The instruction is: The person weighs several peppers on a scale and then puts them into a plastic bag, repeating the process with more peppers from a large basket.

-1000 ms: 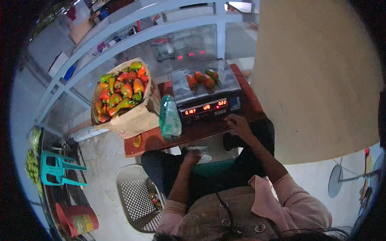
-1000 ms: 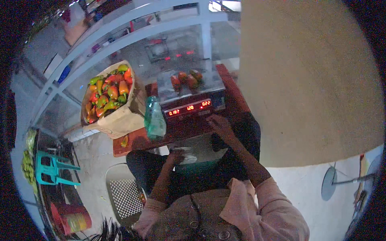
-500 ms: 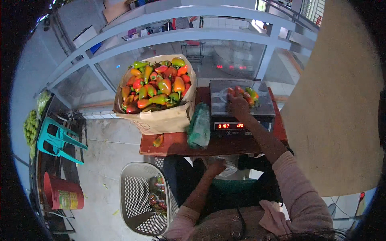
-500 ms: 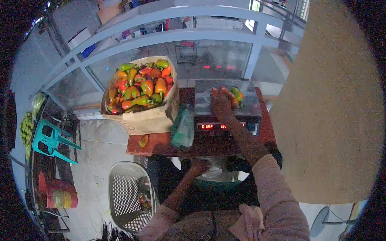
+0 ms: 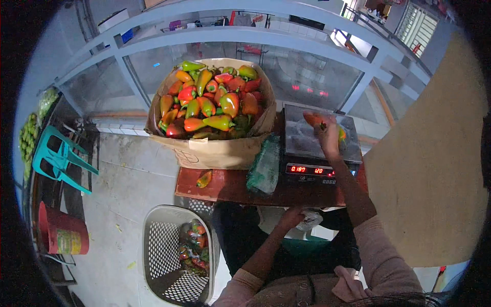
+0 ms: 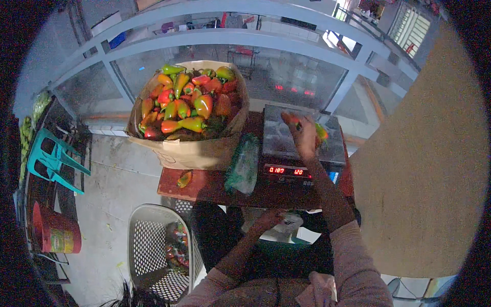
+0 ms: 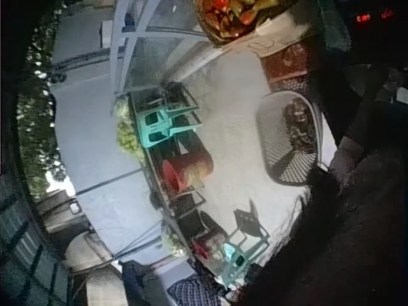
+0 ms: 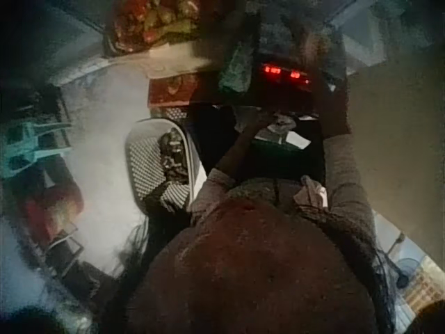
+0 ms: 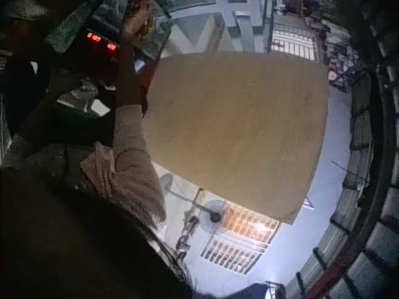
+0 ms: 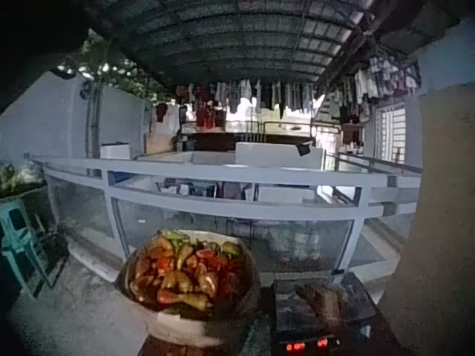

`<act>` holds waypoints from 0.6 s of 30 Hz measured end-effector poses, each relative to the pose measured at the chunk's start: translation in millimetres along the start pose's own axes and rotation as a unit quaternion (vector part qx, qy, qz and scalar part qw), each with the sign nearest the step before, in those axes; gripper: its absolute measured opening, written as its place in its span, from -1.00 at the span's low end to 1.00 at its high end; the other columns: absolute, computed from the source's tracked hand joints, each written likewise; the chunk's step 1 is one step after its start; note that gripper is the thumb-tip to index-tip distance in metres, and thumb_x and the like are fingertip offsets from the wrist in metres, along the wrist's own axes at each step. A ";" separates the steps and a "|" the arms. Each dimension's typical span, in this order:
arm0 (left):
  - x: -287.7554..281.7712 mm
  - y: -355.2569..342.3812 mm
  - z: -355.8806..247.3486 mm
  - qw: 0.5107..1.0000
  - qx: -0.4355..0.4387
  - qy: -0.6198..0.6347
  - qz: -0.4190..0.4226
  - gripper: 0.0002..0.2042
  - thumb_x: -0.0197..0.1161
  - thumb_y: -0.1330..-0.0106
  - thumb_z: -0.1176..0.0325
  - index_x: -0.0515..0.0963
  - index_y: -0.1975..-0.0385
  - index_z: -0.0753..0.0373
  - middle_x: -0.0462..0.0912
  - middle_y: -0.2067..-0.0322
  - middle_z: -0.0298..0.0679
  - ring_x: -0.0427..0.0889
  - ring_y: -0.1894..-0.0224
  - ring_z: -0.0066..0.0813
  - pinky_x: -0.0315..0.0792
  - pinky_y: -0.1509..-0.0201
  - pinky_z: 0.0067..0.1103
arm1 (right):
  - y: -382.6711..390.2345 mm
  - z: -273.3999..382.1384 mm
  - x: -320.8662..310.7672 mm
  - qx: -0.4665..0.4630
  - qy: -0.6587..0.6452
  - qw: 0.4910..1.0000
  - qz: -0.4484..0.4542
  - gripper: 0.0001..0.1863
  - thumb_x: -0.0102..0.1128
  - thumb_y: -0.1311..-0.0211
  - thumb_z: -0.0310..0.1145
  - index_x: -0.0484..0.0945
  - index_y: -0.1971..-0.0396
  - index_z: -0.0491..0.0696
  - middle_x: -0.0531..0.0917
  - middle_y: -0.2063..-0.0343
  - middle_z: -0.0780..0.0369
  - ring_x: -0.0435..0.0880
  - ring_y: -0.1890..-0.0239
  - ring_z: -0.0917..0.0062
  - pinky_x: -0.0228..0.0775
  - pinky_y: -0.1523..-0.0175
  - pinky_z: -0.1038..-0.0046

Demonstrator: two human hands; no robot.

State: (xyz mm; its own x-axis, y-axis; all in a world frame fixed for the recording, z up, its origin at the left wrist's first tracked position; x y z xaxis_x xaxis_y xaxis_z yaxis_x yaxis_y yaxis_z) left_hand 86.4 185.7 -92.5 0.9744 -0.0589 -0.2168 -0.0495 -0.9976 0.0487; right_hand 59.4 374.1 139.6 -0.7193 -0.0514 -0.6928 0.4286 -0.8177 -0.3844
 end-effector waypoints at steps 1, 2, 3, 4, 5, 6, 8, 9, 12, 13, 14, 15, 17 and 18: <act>4.8 -4.3 -1.1 1.000 -0.008 -0.029 0.007 -0.64 0.04 0.08 0.36 0.31 0.22 0.30 0.40 0.28 0.01 0.38 0.21 -0.09 0.27 0.17 -0.37 | -6.7 28.2 -9.6 -0.065 -0.016 0.998 -0.008 -0.67 0.08 0.16 -0.29 0.41 0.31 -0.08 0.39 0.38 0.11 0.38 0.32 0.32 0.22 0.23 0.40; 7.1 -5.0 0.7 0.998 -0.022 -0.061 0.011 -0.64 0.04 0.09 0.37 0.31 0.22 0.30 0.39 0.27 0.01 0.38 0.21 -0.09 0.27 0.17 -0.38 | -12.0 49.8 -7.3 -0.130 -0.038 0.991 -0.012 -0.66 0.08 0.16 -0.30 0.40 0.28 -0.06 0.40 0.41 0.13 0.37 0.33 0.32 0.21 0.21 0.40; 7.7 -4.8 1.3 0.998 -0.021 -0.061 0.010 -0.64 0.04 0.09 0.37 0.31 0.22 0.30 0.39 0.27 0.01 0.38 0.21 -0.09 0.27 0.17 -0.38 | -17.9 59.6 1.2 -0.131 -0.038 0.991 -0.012 -0.66 0.08 0.16 -0.30 0.40 0.28 -0.06 0.40 0.41 0.13 0.37 0.33 0.32 0.21 0.21 0.40; 9.9 -5.4 1.7 0.999 -0.025 -0.031 0.019 -0.65 0.04 0.08 0.37 0.31 0.23 0.30 0.39 0.27 0.00 0.37 0.21 -0.10 0.27 0.16 -0.38 | -22.0 74.3 1.9 -0.187 -0.002 0.979 -0.084 -0.65 0.09 0.16 -0.35 0.39 0.25 -0.05 0.38 0.40 0.14 0.38 0.33 0.31 0.23 0.23 0.40; 11.6 -4.6 4.7 0.999 -0.031 -0.001 0.024 -0.67 0.04 0.07 0.38 0.32 0.24 0.31 0.39 0.26 0.00 0.37 0.20 -0.10 0.27 0.15 -0.38 | -24.0 91.3 5.6 -0.242 0.031 0.957 -0.153 -0.63 0.10 0.16 -0.41 0.37 0.22 -0.05 0.36 0.40 0.14 0.40 0.33 0.31 0.25 0.25 0.40; 12.1 -3.1 7.6 0.999 -0.033 -0.001 0.020 -0.67 0.04 0.07 0.38 0.32 0.24 0.31 0.39 0.26 0.00 0.37 0.20 -0.10 0.27 0.15 -0.38 | -29.8 104.1 15.7 -0.244 0.028 0.957 -0.152 -0.63 0.10 0.16 -0.41 0.37 0.22 -0.05 0.36 0.40 0.14 0.40 0.33 0.31 0.25 0.25 0.40; 8.4 -3.5 3.8 0.998 0.028 -0.046 -0.030 -0.69 0.02 0.05 0.37 0.34 0.25 0.29 0.39 0.26 -0.02 0.37 0.19 -0.12 0.25 0.12 -0.39 | -42.3 129.0 34.2 -0.266 -0.053 0.959 -0.087 -0.62 0.10 0.17 -0.39 0.37 0.22 -0.04 0.33 0.43 0.14 0.38 0.32 0.30 0.26 0.25 0.42; 8.9 -4.0 -0.8 0.998 0.032 -0.046 -0.029 -0.69 0.02 0.05 0.37 0.34 0.25 0.29 0.39 0.26 -0.02 0.37 0.19 -0.12 0.25 0.12 -0.39 | -48.9 133.3 43.5 -0.267 -0.050 0.958 -0.090 -0.62 0.10 0.17 -0.39 0.37 0.22 -0.04 0.33 0.43 0.14 0.38 0.32 0.30 0.26 0.25 0.42; 1.5 -3.7 -24.0 0.998 -0.022 -0.056 -0.030 -0.69 0.02 0.03 0.37 0.35 0.24 0.28 0.40 0.27 -0.02 0.37 0.18 -0.15 0.24 0.09 -0.40 | -70.2 129.1 70.7 -0.322 0.050 0.945 -0.041 -0.63 0.08 0.15 -0.35 0.37 0.22 -0.04 0.40 0.43 0.15 0.41 0.34 0.30 0.27 0.26 0.40; 1.4 -1.5 -21.4 0.998 -0.038 -0.050 -0.021 -0.69 0.02 0.03 0.37 0.35 0.23 0.28 0.40 0.28 -0.02 0.37 0.18 -0.15 0.24 0.10 -0.41 | -73.3 136.6 82.2 -0.309 0.030 0.950 0.043 -0.66 0.05 0.13 -0.36 0.38 0.24 -0.04 0.43 0.46 0.14 0.43 0.36 0.29 0.28 0.26 0.39; 2.0 0.4 -18.1 0.997 -0.054 -0.044 -0.012 -0.69 0.02 0.02 0.38 0.35 0.22 0.28 0.41 0.29 -0.02 0.37 0.19 -0.16 0.24 0.10 -0.41 | -73.0 143.8 90.5 -0.304 0.018 0.948 0.090 -0.67 0.04 0.13 -0.36 0.39 0.25 -0.05 0.45 0.47 0.13 0.44 0.38 0.29 0.28 0.27 0.39; 3.8 0.3 -11.8 0.997 -0.061 -0.040 -0.018 -0.69 0.02 0.02 0.38 0.35 0.22 0.28 0.41 0.29 -0.02 0.37 0.19 -0.16 0.24 0.10 -0.41 | -72.3 150.7 98.9 -0.297 0.006 0.945 0.136 -0.68 0.03 0.12 -0.36 0.39 0.26 -0.05 0.47 0.48 0.13 0.45 0.39 0.29 0.28 0.27 0.38; 9.6 0.4 3.9 0.998 -0.063 0.017 -0.007 -0.71 0.00 0.01 0.38 0.36 0.24 0.28 0.41 0.31 -0.01 0.38 0.21 -0.15 0.25 0.13 -0.40 | -75.0 179.6 99.7 -0.274 0.041 0.953 0.121 -0.73 -0.03 0.09 -0.35 0.41 0.31 -0.06 0.50 0.51 0.11 0.47 0.43 0.28 0.30 0.28 0.37; 9.3 -2.6 -8.7 0.998 -0.057 0.019 -0.001 -0.71 0.00 0.01 0.38 0.36 0.24 0.28 0.41 0.31 -0.01 0.38 0.21 -0.15 0.25 0.13 -0.40 | -86.4 172.0 96.5 -0.262 0.064 0.957 0.108 -0.74 -0.04 0.08 -0.34 0.42 0.32 -0.07 0.51 0.52 0.11 0.48 0.44 0.28 0.31 0.29 0.36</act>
Point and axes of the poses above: each hand's wrist, its own y-axis away from the middle knuckle, its own x-axis out of the palm, z = x × y, the point moved 5 cm from there along -y, towards the middle knuckle
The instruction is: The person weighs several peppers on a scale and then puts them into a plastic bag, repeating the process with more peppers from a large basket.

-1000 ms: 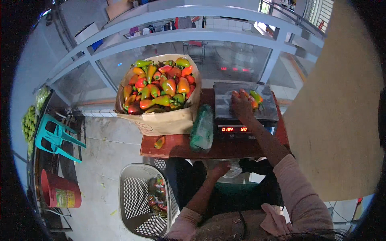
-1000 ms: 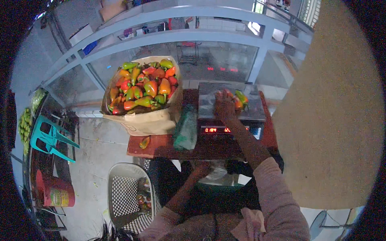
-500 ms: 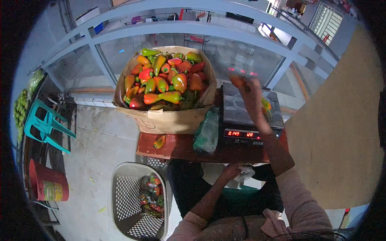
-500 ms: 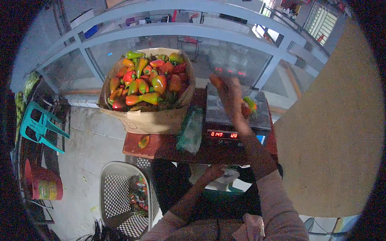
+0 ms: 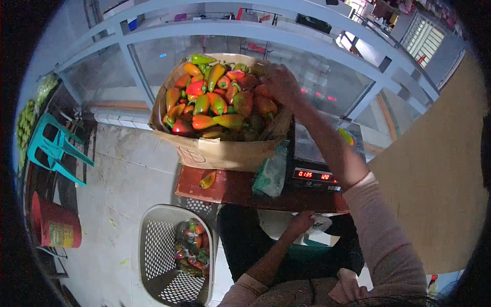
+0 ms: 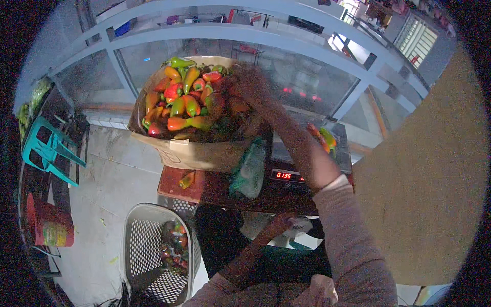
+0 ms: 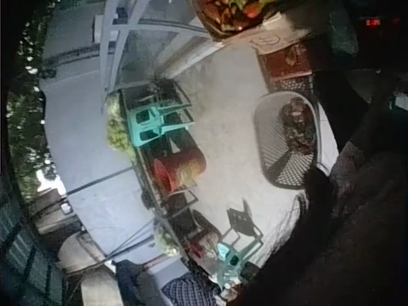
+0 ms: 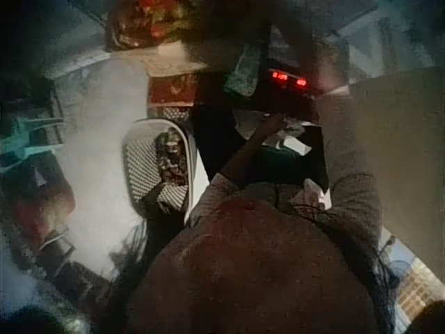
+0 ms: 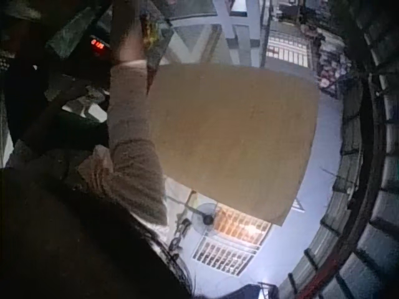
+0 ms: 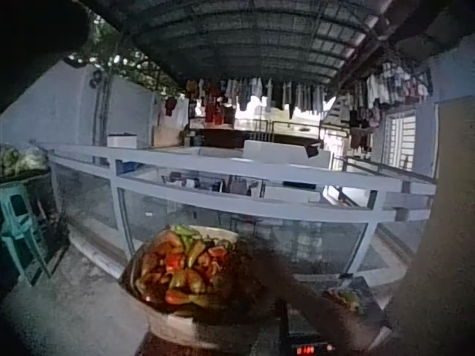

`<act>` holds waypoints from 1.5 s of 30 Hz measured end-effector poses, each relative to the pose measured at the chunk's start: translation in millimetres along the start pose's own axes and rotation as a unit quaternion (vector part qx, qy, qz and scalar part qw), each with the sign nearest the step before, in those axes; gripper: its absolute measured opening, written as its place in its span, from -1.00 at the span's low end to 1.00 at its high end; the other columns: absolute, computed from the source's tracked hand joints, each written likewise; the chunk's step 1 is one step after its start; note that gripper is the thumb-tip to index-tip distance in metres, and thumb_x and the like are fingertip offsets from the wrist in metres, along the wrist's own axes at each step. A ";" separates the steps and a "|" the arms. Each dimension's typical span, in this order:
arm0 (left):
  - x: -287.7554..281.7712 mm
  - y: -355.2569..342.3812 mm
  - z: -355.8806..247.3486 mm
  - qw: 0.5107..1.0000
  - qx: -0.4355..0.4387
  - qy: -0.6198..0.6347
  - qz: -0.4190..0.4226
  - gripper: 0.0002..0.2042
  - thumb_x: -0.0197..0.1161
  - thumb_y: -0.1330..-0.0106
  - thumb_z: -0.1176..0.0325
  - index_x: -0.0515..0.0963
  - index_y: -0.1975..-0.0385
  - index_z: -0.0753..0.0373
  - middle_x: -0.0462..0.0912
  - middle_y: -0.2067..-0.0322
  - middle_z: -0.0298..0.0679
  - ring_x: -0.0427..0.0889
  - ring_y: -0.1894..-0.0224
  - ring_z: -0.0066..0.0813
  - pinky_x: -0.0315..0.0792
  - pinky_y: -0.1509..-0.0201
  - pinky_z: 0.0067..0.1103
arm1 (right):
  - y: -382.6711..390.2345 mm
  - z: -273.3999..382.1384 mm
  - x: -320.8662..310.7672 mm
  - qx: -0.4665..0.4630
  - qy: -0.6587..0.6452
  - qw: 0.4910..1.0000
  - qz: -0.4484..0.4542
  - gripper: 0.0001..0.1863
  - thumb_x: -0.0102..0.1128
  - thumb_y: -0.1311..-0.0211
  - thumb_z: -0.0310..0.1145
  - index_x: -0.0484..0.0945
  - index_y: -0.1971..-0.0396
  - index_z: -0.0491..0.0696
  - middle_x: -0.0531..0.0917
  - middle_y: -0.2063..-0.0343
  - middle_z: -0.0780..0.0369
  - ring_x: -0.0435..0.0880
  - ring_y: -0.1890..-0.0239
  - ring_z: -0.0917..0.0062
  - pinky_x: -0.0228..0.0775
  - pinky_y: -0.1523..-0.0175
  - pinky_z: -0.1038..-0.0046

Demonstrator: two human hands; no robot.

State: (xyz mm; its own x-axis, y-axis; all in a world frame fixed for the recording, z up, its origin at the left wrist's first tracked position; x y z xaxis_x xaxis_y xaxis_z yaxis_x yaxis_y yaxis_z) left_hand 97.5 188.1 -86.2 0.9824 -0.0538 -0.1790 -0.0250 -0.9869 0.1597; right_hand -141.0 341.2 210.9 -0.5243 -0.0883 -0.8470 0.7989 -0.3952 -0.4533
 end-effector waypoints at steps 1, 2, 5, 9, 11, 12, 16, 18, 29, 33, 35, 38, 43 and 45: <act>0.4 0.4 -15.7 1.000 0.029 0.005 -0.004 -0.72 -0.01 0.00 0.37 0.36 0.25 0.29 0.41 0.32 -0.01 0.39 0.22 -0.16 0.25 0.14 -0.41 | -16.3 -34.3 16.9 -0.038 0.054 0.998 -0.017 -0.73 -0.09 0.05 -0.31 0.39 0.32 -0.11 0.46 0.45 0.07 0.45 0.39 0.25 0.28 0.25 0.32; -3.5 3.2 -36.1 0.998 0.059 0.007 -0.011 -0.72 -0.02 0.00 0.36 0.36 0.26 0.29 0.41 0.33 -0.01 0.40 0.23 -0.16 0.26 0.15 -0.41 | -33.4 -57.8 23.2 -0.079 0.108 0.990 -0.035 -0.71 -0.14 0.01 -0.28 0.36 0.32 -0.15 0.41 0.37 0.03 0.43 0.35 0.21 0.26 0.21 0.27; -4.9 6.6 -44.2 0.999 0.008 0.040 0.018 -0.71 -0.01 0.03 0.38 0.36 0.26 0.32 0.41 0.33 0.00 0.40 0.24 -0.16 0.26 0.16 -0.42 | -60.6 -73.7 50.1 -0.075 0.197 0.976 0.044 -0.68 -0.14 -0.01 -0.23 0.35 0.29 -0.14 0.41 0.32 0.04 0.42 0.31 0.22 0.24 0.19 0.26; -3.7 6.3 -18.6 0.999 0.027 0.002 -0.039 -0.71 -0.01 0.04 0.40 0.35 0.27 0.34 0.41 0.33 0.00 0.40 0.24 -0.15 0.26 0.16 -0.42 | -63.1 -45.4 64.2 -0.027 -0.095 0.987 0.129 -0.70 -0.11 0.09 -0.33 0.41 0.29 -0.06 0.47 0.43 0.06 0.46 0.33 0.25 0.30 0.22 0.34; -7.2 6.5 -41.2 0.999 -0.006 0.031 0.023 -0.72 -0.01 0.03 0.38 0.36 0.28 0.33 0.41 0.32 0.00 0.39 0.24 -0.14 0.26 0.17 -0.42 | -75.6 -81.7 64.6 0.024 0.007 0.994 0.111 -0.66 -0.11 0.06 -0.32 0.34 0.19 -0.03 0.39 0.30 0.03 0.41 0.24 0.21 0.28 0.18 0.31; -3.6 7.0 -40.0 0.999 -0.004 0.030 0.024 -0.72 -0.01 0.03 0.38 0.36 0.28 0.33 0.41 0.32 0.00 0.39 0.24 -0.14 0.26 0.17 -0.42 | -80.4 -91.6 68.6 0.040 0.039 0.993 0.106 -0.64 -0.12 0.05 -0.32 0.31 0.16 -0.02 0.37 0.26 0.02 0.39 0.21 0.19 0.27 0.16 0.30; -3.0 7.0 -20.2 0.997 0.049 0.042 -0.039 -0.72 -0.01 0.04 0.36 0.37 0.30 0.32 0.41 0.33 -0.01 0.40 0.26 -0.13 0.27 0.18 -0.40 | -73.2 -68.3 77.2 0.046 0.114 0.992 0.043 -0.66 -0.12 0.04 -0.34 0.27 0.18 -0.03 0.29 0.24 -0.02 0.34 0.20 0.15 0.27 0.17 0.24; 2.1 4.2 -18.9 0.997 0.019 0.068 -0.016 -0.72 -0.01 0.05 0.36 0.37 0.31 0.32 0.41 0.33 -0.01 0.39 0.26 -0.12 0.27 0.19 -0.39 | -71.5 -65.9 74.3 -0.006 0.213 0.973 0.089 -0.69 -0.12 0.04 -0.35 0.27 0.21 -0.04 0.33 0.31 -0.03 0.36 0.22 0.16 0.27 0.18 0.23; 13.3 -1.7 -12.4 0.996 0.073 0.048 -0.019 -0.72 0.00 0.06 0.39 0.35 0.31 0.34 0.39 0.31 0.01 0.36 0.21 -0.12 0.25 0.15 -0.37 | -78.0 69.5 74.2 -0.280 0.078 0.952 -0.100 -0.65 -0.01 0.13 -0.34 0.36 0.23 -0.01 0.41 0.47 0.12 0.38 0.31 0.27 0.22 0.22 0.32; 7.4 -1.8 -24.3 0.998 0.050 -0.017 -0.038 -0.73 -0.01 0.06 0.40 0.35 0.32 0.34 0.40 0.33 0.00 0.36 0.21 -0.11 0.24 0.14 -0.39 | -50.8 96.6 109.4 -0.297 0.166 0.940 -0.023 -0.63 0.03 0.13 -0.31 0.35 0.22 -0.02 0.38 0.40 0.13 0.34 0.25 0.31 0.18 0.19 0.32; -3.7 1.1 -32.8 0.990 0.100 0.020 -0.096 -0.75 -0.01 0.07 0.42 0.36 0.34 0.35 0.41 0.36 0.00 0.37 0.23 -0.10 0.25 0.15 -0.39 | -52.4 94.3 101.6 -0.280 0.100 0.954 -0.037 -0.64 0.04 0.17 -0.32 0.37 0.25 0.00 0.39 0.41 0.14 0.35 0.27 0.30 0.20 0.22 0.31; -6.3 0.7 -29.2 0.994 0.057 0.090 -0.013 -0.75 -0.02 0.07 0.44 0.37 0.35 0.34 0.42 0.38 -0.01 0.39 0.25 -0.10 0.26 0.16 -0.40 | -61.4 75.6 76.8 -0.244 -0.101 0.957 -0.116 -0.60 0.14 0.30 -0.33 0.39 0.29 0.00 0.38 0.44 0.15 0.35 0.27 0.29 0.22 0.23 0.34; -11.7 4.8 -34.7 0.998 0.048 0.030 -0.009 -0.71 -0.03 0.06 0.43 0.36 0.27 0.31 0.42 0.32 -0.02 0.41 0.26 -0.15 0.26 0.15 -0.40 | -78.0 20.4 15.4 -0.109 -0.232 0.966 -0.036 -0.61 0.20 0.39 -0.33 0.43 0.38 -0.09 0.47 0.45 0.16 0.44 0.33 0.46 0.27 0.23 0.47; -6.6 6.8 -26.7 0.998 0.054 0.033 0.002 -0.69 -0.03 0.05 0.42 0.35 0.25 0.30 0.42 0.31 -0.02 0.41 0.25 -0.16 0.26 0.15 -0.41 | -72.5 20.2 18.1 -0.131 -0.209 0.969 -0.036 -0.63 0.20 0.40 -0.33 0.45 0.42 -0.09 0.48 0.50 0.18 0.46 0.37 0.47 0.29 0.26 0.48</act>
Point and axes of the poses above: each hand's wrist, its own y-axis away from the middle knuckle, its own x-axis out of the palm, z = x × y, the point moved 5 cm from there along -y, towards the middle knuckle
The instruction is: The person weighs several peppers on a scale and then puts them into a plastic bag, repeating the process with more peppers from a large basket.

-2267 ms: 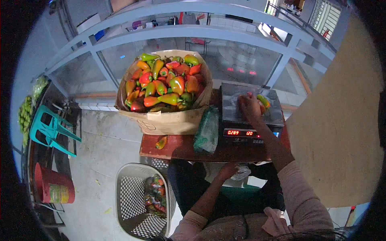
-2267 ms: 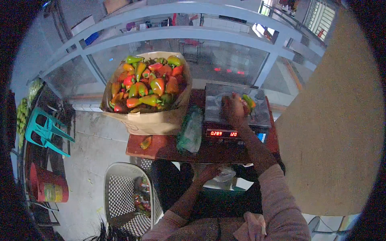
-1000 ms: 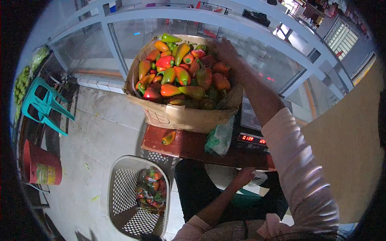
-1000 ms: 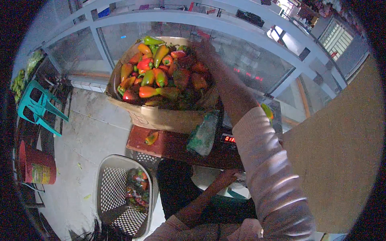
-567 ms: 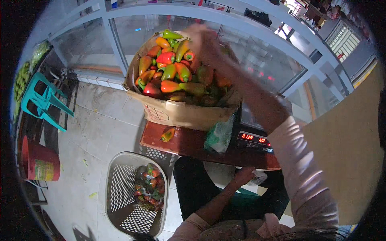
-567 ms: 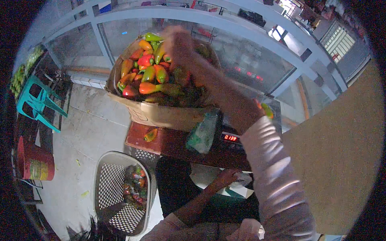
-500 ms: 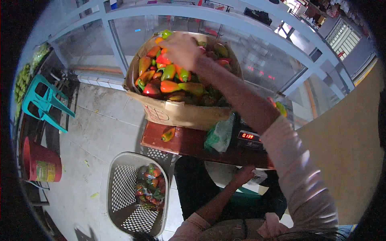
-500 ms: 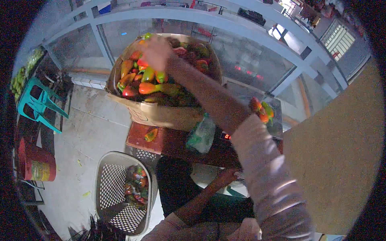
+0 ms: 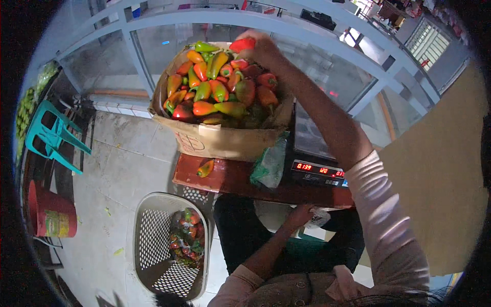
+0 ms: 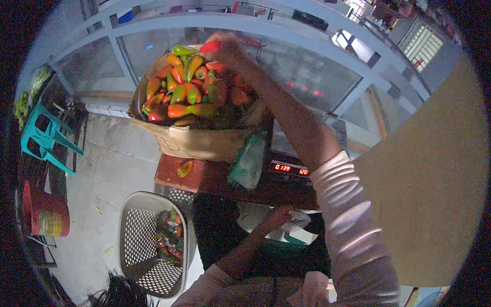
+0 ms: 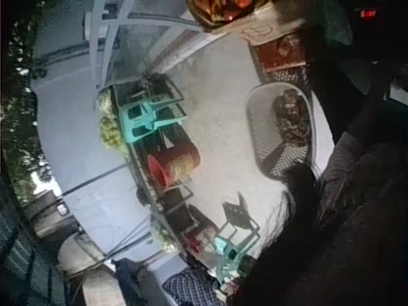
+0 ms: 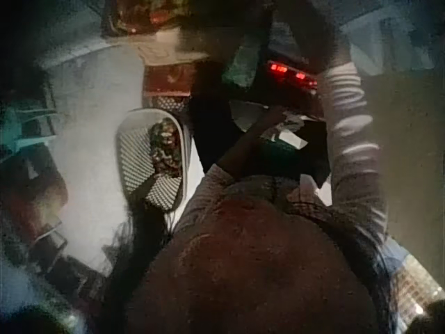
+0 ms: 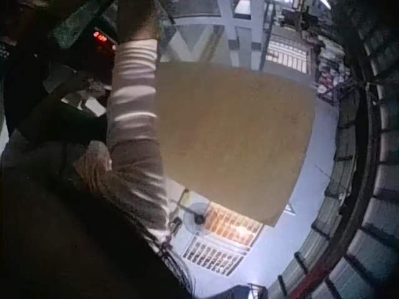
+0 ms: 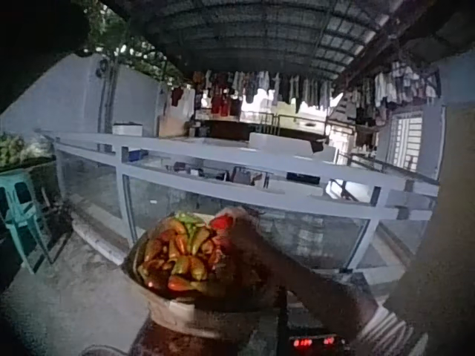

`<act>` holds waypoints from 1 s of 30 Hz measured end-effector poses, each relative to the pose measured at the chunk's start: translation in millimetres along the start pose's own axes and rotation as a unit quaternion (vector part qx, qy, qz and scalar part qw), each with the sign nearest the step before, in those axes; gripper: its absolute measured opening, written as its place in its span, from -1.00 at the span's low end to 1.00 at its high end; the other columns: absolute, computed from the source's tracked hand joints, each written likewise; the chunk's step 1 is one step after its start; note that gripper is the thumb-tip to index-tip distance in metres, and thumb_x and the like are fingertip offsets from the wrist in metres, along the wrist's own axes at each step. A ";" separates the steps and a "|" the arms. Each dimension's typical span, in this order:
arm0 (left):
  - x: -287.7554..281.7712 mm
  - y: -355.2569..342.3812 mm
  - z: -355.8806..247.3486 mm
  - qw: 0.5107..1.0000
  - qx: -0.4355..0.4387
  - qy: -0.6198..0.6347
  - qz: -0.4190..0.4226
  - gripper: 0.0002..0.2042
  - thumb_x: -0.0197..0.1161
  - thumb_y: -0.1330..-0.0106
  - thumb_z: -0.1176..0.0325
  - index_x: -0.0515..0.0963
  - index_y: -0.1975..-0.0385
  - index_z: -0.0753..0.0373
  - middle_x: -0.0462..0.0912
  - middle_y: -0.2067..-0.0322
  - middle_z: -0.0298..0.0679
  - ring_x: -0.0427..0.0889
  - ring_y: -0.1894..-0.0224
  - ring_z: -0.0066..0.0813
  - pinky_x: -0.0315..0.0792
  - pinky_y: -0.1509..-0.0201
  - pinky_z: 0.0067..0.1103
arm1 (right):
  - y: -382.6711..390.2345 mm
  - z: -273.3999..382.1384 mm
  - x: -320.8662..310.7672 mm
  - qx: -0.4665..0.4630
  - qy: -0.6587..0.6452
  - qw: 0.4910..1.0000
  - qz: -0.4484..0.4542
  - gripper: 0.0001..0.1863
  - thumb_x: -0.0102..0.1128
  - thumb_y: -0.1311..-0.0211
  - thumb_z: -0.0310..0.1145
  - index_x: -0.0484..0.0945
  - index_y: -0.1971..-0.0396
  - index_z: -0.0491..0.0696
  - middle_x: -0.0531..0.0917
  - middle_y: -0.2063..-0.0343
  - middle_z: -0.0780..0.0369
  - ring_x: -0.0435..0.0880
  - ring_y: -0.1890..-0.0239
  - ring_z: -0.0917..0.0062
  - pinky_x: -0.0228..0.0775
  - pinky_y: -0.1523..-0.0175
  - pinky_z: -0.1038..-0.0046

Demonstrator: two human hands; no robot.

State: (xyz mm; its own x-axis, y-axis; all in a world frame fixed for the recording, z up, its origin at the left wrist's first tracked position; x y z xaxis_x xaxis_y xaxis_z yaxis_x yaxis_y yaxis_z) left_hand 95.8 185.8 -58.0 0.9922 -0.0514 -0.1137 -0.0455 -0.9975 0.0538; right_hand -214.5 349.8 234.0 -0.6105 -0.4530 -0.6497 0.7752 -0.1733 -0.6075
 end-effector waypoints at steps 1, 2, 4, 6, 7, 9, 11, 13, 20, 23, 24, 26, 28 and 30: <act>-0.9 -0.6 -1.4 1.000 0.007 -0.020 -0.023 -0.72 0.01 0.04 0.38 0.37 0.29 0.30 0.44 0.35 -0.05 0.42 0.28 -0.22 0.28 0.17 -0.43 | 4.0 -5.7 -0.6 -0.022 0.024 0.999 0.008 -0.65 0.20 0.42 -0.33 0.47 0.46 -0.09 0.50 0.55 0.19 0.48 0.41 0.49 0.31 0.30 0.49; -1.4 -3.7 -4.8 0.998 0.015 -0.040 -0.045 -0.75 0.05 0.03 0.35 0.39 0.34 0.30 0.46 0.39 -0.08 0.44 0.30 -0.28 0.29 0.20 -0.46 | 10.5 -21.7 -2.9 -0.023 0.032 0.999 0.004 -0.65 0.20 0.42 -0.33 0.47 0.46 -0.09 0.50 0.55 0.19 0.48 0.41 0.49 0.31 0.30 0.49; 1.1 -10.4 -7.1 0.999 -0.025 -0.031 -0.003 -0.71 0.02 0.04 0.37 0.36 0.28 0.31 0.43 0.33 -0.04 0.42 0.27 -0.21 0.27 0.17 -0.43 | 27.3 -38.9 5.1 -0.054 -0.092 0.992 0.061 -0.62 0.21 0.45 -0.29 0.47 0.46 -0.08 0.50 0.54 0.15 0.47 0.39 0.41 0.28 0.24 0.44; 3.4 -7.3 4.8 0.996 -0.080 -0.018 0.029 -0.67 -0.02 0.05 0.40 0.34 0.22 0.33 0.41 0.28 0.00 0.40 0.23 -0.15 0.25 0.14 -0.40 | 26.2 -36.9 18.8 -0.015 -0.010 0.993 0.115 -0.64 0.18 0.41 -0.33 0.47 0.42 -0.05 0.49 0.52 0.14 0.45 0.36 0.34 0.26 0.22 0.39; 2.9 -3.0 16.0 0.999 -0.039 -0.019 0.007 -0.67 -0.01 0.05 0.40 0.34 0.23 0.33 0.40 0.28 0.01 0.40 0.23 -0.14 0.25 0.14 -0.39 | 23.7 -18.4 36.4 -0.004 0.020 0.989 0.148 -0.64 0.16 0.39 -0.35 0.47 0.40 -0.04 0.49 0.51 0.13 0.43 0.35 0.30 0.25 0.20 0.37; 3.9 -6.2 13.0 1.000 0.009 -0.022 -0.009 -0.68 -0.01 0.05 0.41 0.34 0.23 0.34 0.40 0.28 0.01 0.40 0.23 -0.13 0.25 0.14 -0.39 | 12.5 23.7 30.7 -0.202 0.219 0.955 -0.002 -0.64 0.07 0.33 -0.43 0.45 0.35 0.00 0.45 0.44 0.15 0.40 0.34 0.30 0.25 0.23 0.35; 4.2 -4.1 7.2 1.000 -0.017 0.000 -0.022 -0.70 -0.01 0.05 0.42 0.35 0.26 0.35 0.40 0.28 0.02 0.39 0.21 -0.11 0.25 0.13 -0.39 | 10.3 32.0 41.4 -0.210 0.237 0.949 -0.006 -0.64 0.04 0.32 -0.45 0.43 0.33 0.00 0.42 0.40 0.16 0.38 0.34 0.29 0.25 0.25 0.35; 9.0 -9.7 10.6 1.000 -0.006 0.019 -0.011 -0.70 -0.01 0.05 0.42 0.36 0.27 0.35 0.40 0.29 0.03 0.39 0.21 -0.10 0.25 0.13 -0.39 | 9.2 27.9 46.5 -0.219 0.261 0.940 -0.010 -0.64 0.02 0.30 -0.48 0.42 0.32 -0.01 0.39 0.37 0.16 0.37 0.34 0.29 0.24 0.27 0.34; 2.4 -8.2 -3.1 0.999 0.022 -0.002 -0.047 -0.72 0.02 0.07 0.42 0.37 0.31 0.37 0.42 0.34 0.02 0.40 0.23 -0.13 0.27 0.16 -0.40 | -8.6 -9.4 36.1 -0.126 0.268 0.955 0.004 -0.65 0.11 0.28 -0.38 0.33 0.37 -0.13 0.38 0.44 0.07 0.40 0.38 0.24 0.26 0.31 0.34; 6.4 -10.8 -1.7 1.000 -0.015 0.015 -0.003 -0.73 0.01 0.05 0.41 0.36 0.31 0.37 0.42 0.36 0.01 0.41 0.26 -0.14 0.28 0.18 -0.40 | -12.1 -9.4 10.6 -0.054 0.236 0.967 -0.072 -0.68 0.12 0.22 -0.29 0.30 0.45 -0.15 0.39 0.53 0.05 0.42 0.42 0.25 0.26 0.34 0.33; 5.2 -9.9 -2.0 1.000 -0.013 0.014 -0.003 -0.73 0.01 0.05 0.41 0.36 0.31 0.37 0.42 0.36 0.01 0.41 0.26 -0.14 0.28 0.18 -0.40 | -12.1 -9.3 0.3 -0.027 0.220 0.969 -0.105 -0.68 0.10 0.18 -0.24 0.28 0.50 -0.15 0.40 0.58 0.06 0.43 0.44 0.26 0.25 0.36 0.33; 0.7 -5.1 -8.6 1.000 0.023 -0.006 0.003 -0.73 0.00 0.03 0.40 0.37 0.29 0.34 0.42 0.34 -0.01 0.40 0.24 -0.17 0.29 0.20 -0.41 | -7.6 0.5 -13.8 0.048 0.179 0.981 -0.064 -0.66 0.09 0.19 -0.19 0.30 0.49 -0.14 0.43 0.58 0.04 0.46 0.46 0.30 0.28 0.36 0.34; 6.8 -4.8 5.1 0.999 0.036 0.000 -0.033 -0.73 0.00 0.01 0.39 0.37 0.28 0.33 0.41 0.32 -0.03 0.39 0.23 -0.19 0.28 0.19 -0.41 | -1.2 -1.1 -26.6 0.124 0.138 0.982 -0.025 -0.64 0.07 0.20 -0.14 0.32 0.48 -0.12 0.46 0.57 0.02 0.48 0.48 0.33 0.31 0.35 0.35; 13.1 -7.9 8.7 0.997 0.055 0.005 -0.057 -0.73 -0.01 0.00 0.38 0.37 0.28 0.32 0.41 0.30 -0.04 0.39 0.22 -0.21 0.28 0.18 -0.42 | 6.7 -18.6 -53.9 0.132 0.164 0.977 -0.026 -0.61 -0.02 0.08 -0.04 0.34 0.46 -0.10 0.42 0.60 0.15 0.43 0.50 0.46 0.28 0.43 0.48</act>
Point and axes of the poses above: each hand's wrist, its own y-axis away from the middle knuckle, its own x-axis out of the palm, z = x × y, the point moved 5 cm from there along -y, towards the middle knuckle
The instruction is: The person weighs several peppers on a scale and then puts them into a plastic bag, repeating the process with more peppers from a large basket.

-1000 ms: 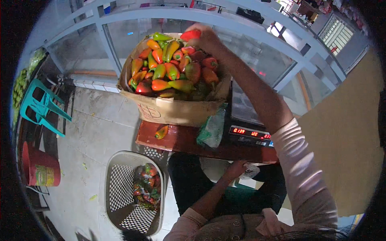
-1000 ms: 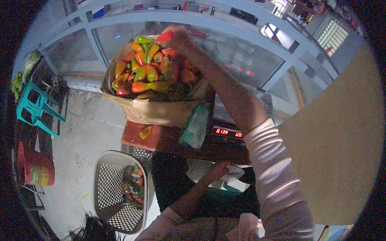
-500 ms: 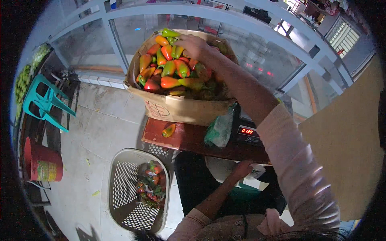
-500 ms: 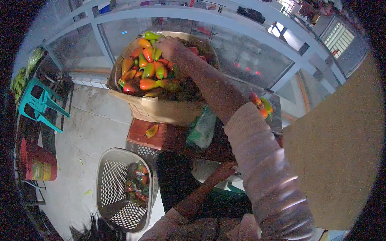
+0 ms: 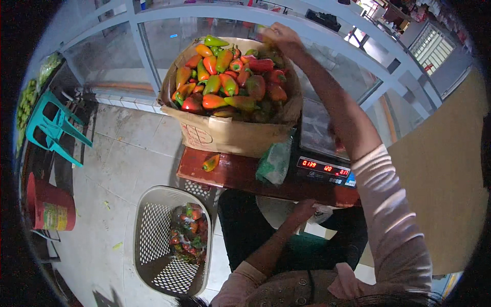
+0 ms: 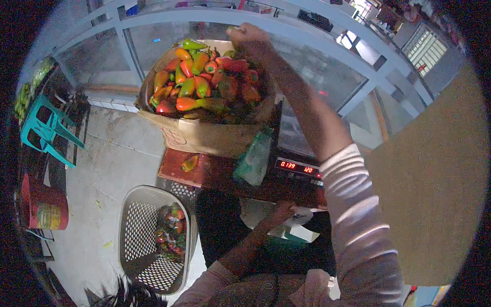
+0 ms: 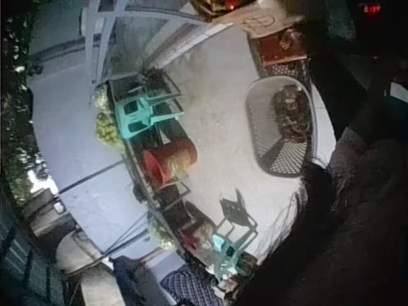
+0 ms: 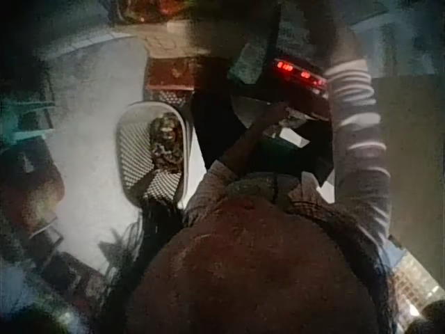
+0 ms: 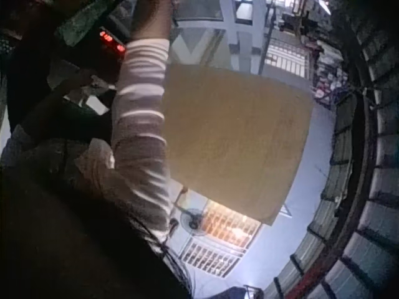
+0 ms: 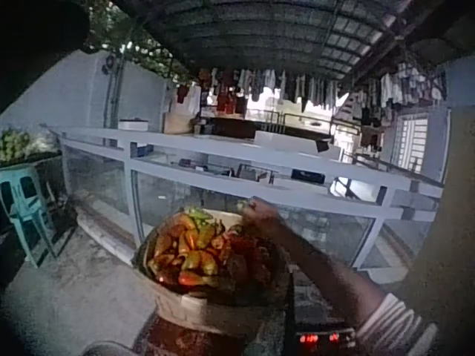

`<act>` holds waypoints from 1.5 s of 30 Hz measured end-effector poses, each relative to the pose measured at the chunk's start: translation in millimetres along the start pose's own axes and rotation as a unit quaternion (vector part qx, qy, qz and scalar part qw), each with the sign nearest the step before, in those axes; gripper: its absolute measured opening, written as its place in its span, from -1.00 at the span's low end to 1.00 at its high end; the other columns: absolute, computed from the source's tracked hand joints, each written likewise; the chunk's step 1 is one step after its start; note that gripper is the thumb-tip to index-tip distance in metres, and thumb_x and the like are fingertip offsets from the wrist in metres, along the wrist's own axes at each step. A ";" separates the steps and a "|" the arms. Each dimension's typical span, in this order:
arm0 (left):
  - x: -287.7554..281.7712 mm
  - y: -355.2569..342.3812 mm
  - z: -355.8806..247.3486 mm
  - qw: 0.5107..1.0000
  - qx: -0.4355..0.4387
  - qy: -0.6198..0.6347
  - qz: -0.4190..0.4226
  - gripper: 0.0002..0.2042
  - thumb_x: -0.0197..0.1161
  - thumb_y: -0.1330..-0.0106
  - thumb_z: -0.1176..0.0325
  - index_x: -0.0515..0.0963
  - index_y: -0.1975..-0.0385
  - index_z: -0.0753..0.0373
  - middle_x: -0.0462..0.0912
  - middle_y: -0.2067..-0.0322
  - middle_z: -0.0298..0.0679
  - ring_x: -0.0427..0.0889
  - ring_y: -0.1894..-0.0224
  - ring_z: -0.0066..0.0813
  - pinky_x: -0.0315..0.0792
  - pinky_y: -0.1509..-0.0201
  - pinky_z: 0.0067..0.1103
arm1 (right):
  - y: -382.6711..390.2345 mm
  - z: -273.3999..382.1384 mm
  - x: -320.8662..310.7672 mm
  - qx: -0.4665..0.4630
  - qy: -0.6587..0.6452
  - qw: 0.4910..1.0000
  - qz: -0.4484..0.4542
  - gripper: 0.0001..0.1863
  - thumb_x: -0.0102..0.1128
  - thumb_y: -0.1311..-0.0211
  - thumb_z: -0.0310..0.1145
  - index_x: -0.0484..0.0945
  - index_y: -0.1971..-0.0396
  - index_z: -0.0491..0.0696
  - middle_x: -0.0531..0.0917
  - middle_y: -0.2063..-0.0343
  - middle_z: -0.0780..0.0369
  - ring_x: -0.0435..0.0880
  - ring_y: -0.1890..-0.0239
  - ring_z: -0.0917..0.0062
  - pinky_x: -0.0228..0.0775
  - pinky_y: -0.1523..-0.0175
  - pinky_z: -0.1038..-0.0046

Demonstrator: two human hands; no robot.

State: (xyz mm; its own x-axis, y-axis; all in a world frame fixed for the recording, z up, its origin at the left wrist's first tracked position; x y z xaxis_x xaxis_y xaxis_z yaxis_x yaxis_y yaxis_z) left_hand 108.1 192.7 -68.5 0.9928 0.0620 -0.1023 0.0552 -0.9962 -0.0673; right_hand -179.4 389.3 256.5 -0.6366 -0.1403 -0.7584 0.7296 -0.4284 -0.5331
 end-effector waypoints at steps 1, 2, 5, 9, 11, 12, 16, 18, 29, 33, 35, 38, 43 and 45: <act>-1.8 2.3 7.3 0.999 -0.036 0.037 -0.014 -0.73 -0.01 -0.02 0.37 0.37 0.27 0.32 0.40 0.27 -0.06 0.37 0.19 -0.23 0.26 0.15 -0.43 | 8.2 -10.3 -8.5 0.005 -0.001 1.000 0.000 -0.61 -0.02 0.08 -0.04 0.34 0.46 -0.10 0.42 0.60 0.15 0.43 0.50 0.46 0.28 0.43 0.48; -0.2 5.9 14.4 0.994 -0.069 0.076 -0.024 -0.73 -0.01 -0.03 0.35 0.36 0.26 0.32 0.39 0.24 -0.07 0.36 0.17 -0.25 0.25 0.12 -0.44 | 20.3 -21.7 -19.7 0.029 -0.080 0.996 0.038 -0.62 -0.02 0.07 -0.03 0.36 0.47 -0.08 0.43 0.59 0.19 0.43 0.51 0.51 0.29 0.47 0.52; 4.0 -2.0 51.9 0.994 -0.052 -0.093 0.027 -0.71 0.00 -0.06 0.32 0.34 0.24 0.33 0.38 0.22 -0.07 0.35 0.15 -0.26 0.24 0.11 -0.46 | 54.9 -47.0 -39.4 0.126 -0.166 0.974 0.089 -0.63 -0.03 0.06 -0.02 0.38 0.49 -0.06 0.42 0.58 0.25 0.42 0.54 0.59 0.31 0.53 0.59; -6.3 -8.7 3.8 0.995 -0.048 -0.019 0.086 -0.68 0.03 -0.03 0.34 0.33 0.19 0.27 0.39 0.23 -0.06 0.37 0.17 -0.22 0.25 0.10 -0.47 | 136.0 -173.4 -76.4 0.328 -0.236 0.899 0.167 -0.64 -0.03 0.05 -0.05 0.39 0.50 -0.08 0.42 0.57 0.25 0.41 0.59 0.59 0.37 0.53 0.56; -13.3 -3.0 2.3 0.992 -0.054 -0.075 0.084 -0.68 0.04 -0.01 0.35 0.33 0.19 0.27 0.40 0.24 -0.07 0.38 0.18 -0.21 0.25 0.11 -0.47 | 166.5 -189.1 -75.1 0.341 -0.203 0.905 0.151 -0.60 0.04 0.12 -0.05 0.40 0.45 -0.11 0.43 0.54 0.22 0.43 0.58 0.55 0.40 0.52 0.54; -14.4 -4.5 0.7 0.987 -0.055 -0.129 0.075 -0.67 0.04 0.00 0.37 0.33 0.19 0.27 0.41 0.26 -0.07 0.39 0.20 -0.21 0.25 0.11 -0.46 | 180.3 -199.5 -78.6 0.339 -0.138 0.912 0.183 -0.58 0.08 0.17 -0.05 0.41 0.44 -0.13 0.44 0.54 0.22 0.45 0.53 0.53 0.40 0.51 0.52; -20.0 5.6 16.0 0.986 -0.083 -0.113 0.095 -0.65 0.04 0.03 0.39 0.30 0.18 0.30 0.42 0.28 -0.07 0.41 0.23 -0.20 0.27 0.15 -0.46 | 215.5 -197.6 -82.3 0.378 0.078 0.894 0.229 -0.54 0.17 0.28 -0.06 0.45 0.45 -0.14 0.48 0.51 0.15 0.50 0.42 0.41 0.39 0.43 0.42; -27.0 10.5 21.3 0.987 -0.070 -0.127 0.071 -0.63 0.03 0.06 0.40 0.29 0.18 0.31 0.44 0.32 -0.06 0.43 0.28 -0.20 0.28 0.19 -0.44 | 229.8 -191.1 -87.1 0.315 0.139 0.924 0.169 -0.55 0.17 0.29 -0.07 0.45 0.45 -0.14 0.49 0.50 0.10 0.50 0.42 0.35 0.36 0.40 0.40; -31.6 18.7 45.3 0.945 0.036 -0.320 0.060 -0.68 0.02 0.04 0.38 0.32 0.24 0.30 0.43 0.44 -0.05 0.45 0.38 -0.25 0.30 0.28 -0.41 | 305.5 -246.5 -101.6 0.337 0.232 0.912 0.017 -0.61 0.15 0.29 -0.11 0.48 0.55 -0.15 0.50 0.52 0.03 0.49 0.44 0.19 0.32 0.35 0.32; -26.6 12.9 28.6 0.939 -0.203 -0.238 0.141 -0.71 0.03 0.03 0.33 0.36 0.29 0.30 0.45 0.43 -0.06 0.45 0.39 -0.22 0.29 0.24 -0.40 | 329.5 -268.7 -103.9 0.381 0.237 0.891 0.065 -0.67 0.01 0.17 -0.17 0.48 0.56 -0.18 0.50 0.53 0.04 0.44 0.35 0.21 0.28 0.26 0.33; -29.8 15.3 36.5 0.944 -0.165 -0.250 0.136 -0.71 0.03 0.02 0.31 0.37 0.29 0.29 0.45 0.43 -0.05 0.45 0.39 -0.21 0.28 0.23 -0.39 | 329.1 -277.5 -103.8 0.352 0.249 0.900 0.065 -0.67 -0.05 0.13 -0.18 0.48 0.57 -0.18 0.50 0.51 0.04 0.41 0.31 0.21 0.26 0.22 0.33; -26.0 15.4 46.6 0.938 -0.197 -0.237 0.159 -0.71 0.01 -0.01 0.28 0.36 0.28 0.28 0.44 0.40 -0.03 0.45 0.38 -0.20 0.28 0.22 -0.37 | 335.6 -279.0 -104.1 0.263 0.287 0.908 0.153 -0.66 -0.11 0.10 -0.19 0.47 0.47 -0.16 0.50 0.48 0.06 0.37 0.26 0.22 0.22 0.17 0.32; -37.6 28.5 78.0 0.896 -0.021 -0.416 0.151 -0.69 0.01 -0.02 0.28 0.35 0.23 0.25 0.42 0.31 -0.03 0.44 0.30 -0.20 0.29 0.20 -0.38 | 325.0 -241.5 -114.0 0.224 0.183 0.951 0.112 -0.55 -0.07 0.07 -0.06 0.38 0.26 -0.11 0.50 0.47 0.07 0.43 0.34 0.26 0.26 0.22 0.36; -30.7 23.3 80.1 0.914 -0.128 -0.333 0.196 -0.68 0.02 -0.02 0.26 0.36 0.22 0.24 0.40 0.24 -0.05 0.41 0.23 -0.20 0.28 0.18 -0.38 | 330.6 -257.0 -124.5 0.290 0.128 0.943 0.101 -0.52 -0.07 0.06 -0.03 0.37 0.23 -0.10 0.50 0.52 0.09 0.46 0.43 0.33 0.29 0.30 0.39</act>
State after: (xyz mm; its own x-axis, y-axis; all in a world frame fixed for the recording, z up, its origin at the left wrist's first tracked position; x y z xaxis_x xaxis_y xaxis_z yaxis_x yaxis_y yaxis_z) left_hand 70.5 172.5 -146.4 0.6622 -0.3630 -0.6555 -0.1827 -0.9267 0.3285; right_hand 205.3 494.5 78.2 -0.3646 -0.0827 -0.9275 0.5223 -0.8428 -0.1302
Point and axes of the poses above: each hand's wrist, its own y-axis away from the middle knuckle, its own x-axis out of the palm, z = x × y, the point moved 5 cm from there along -y, towards the middle knuckle
